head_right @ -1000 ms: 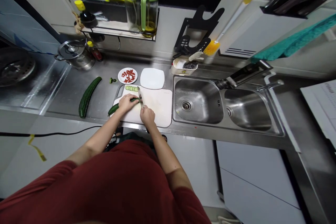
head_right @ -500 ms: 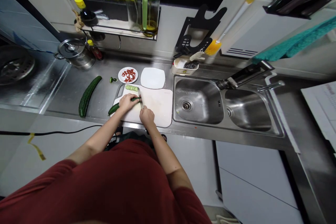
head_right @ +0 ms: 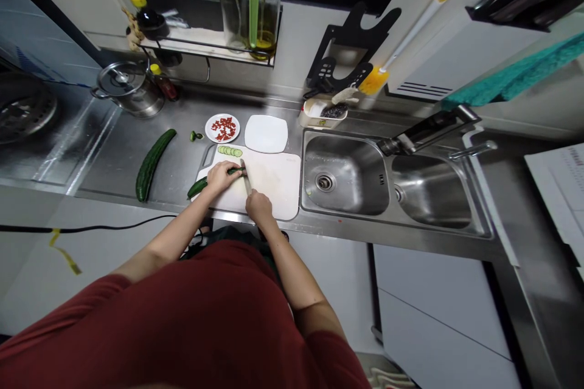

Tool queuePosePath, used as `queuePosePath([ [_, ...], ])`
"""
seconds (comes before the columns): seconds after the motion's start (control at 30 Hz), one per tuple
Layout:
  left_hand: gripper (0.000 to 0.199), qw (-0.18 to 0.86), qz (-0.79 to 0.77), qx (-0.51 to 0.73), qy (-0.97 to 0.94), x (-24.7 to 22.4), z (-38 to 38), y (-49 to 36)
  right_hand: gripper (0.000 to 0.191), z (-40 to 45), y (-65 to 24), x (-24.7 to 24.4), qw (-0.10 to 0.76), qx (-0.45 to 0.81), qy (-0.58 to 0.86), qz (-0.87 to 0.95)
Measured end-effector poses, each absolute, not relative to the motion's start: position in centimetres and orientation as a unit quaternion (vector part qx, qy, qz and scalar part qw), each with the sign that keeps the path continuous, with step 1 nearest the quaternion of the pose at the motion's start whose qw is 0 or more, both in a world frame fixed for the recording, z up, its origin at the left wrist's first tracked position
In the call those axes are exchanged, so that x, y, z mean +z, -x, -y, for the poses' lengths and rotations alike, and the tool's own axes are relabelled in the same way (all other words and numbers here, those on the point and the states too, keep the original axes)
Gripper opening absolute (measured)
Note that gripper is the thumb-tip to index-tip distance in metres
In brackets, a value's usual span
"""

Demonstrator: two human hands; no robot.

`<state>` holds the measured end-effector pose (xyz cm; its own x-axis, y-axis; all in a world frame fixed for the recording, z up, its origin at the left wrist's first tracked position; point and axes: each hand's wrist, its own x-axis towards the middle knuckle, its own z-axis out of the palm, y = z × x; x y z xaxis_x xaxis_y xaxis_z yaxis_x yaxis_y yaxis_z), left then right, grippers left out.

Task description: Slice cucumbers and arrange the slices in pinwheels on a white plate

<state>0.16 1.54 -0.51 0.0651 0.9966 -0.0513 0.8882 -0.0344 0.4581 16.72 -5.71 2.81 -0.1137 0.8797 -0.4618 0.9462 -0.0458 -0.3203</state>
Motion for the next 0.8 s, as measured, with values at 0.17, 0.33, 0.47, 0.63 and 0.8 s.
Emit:
queuePosePath([
  [0.17,0.028,0.184,-0.663,0.148,-0.71,-0.7,-1.6,-0.1,0.028,5.0,-16.1,3.2,0.048,-0.288,-0.664,-0.688],
  [0.33,0.028,0.181,-0.661,0.156,-0.712,-0.9,-1.6,-0.2,0.028,4.1,-15.3,3.5,0.047,-0.276,-0.668,-0.69],
  [0.47,0.029,0.183,-0.66,0.156,-0.712,-0.8,-1.5,-0.2,0.028,3.5,-14.7,3.5,0.043,-0.272,-0.67,-0.689],
  [0.63,0.029,0.181,-0.662,0.144,-0.713,-0.3,-1.3,-0.3,0.029,3.8,-14.8,3.6,0.045,-0.277,-0.673,-0.684],
  [0.8,0.03,0.188,-0.666,0.132,-0.71,-0.1,-1.3,-0.3,0.028,4.9,-15.2,3.4,0.058,-0.287,-0.672,-0.68],
])
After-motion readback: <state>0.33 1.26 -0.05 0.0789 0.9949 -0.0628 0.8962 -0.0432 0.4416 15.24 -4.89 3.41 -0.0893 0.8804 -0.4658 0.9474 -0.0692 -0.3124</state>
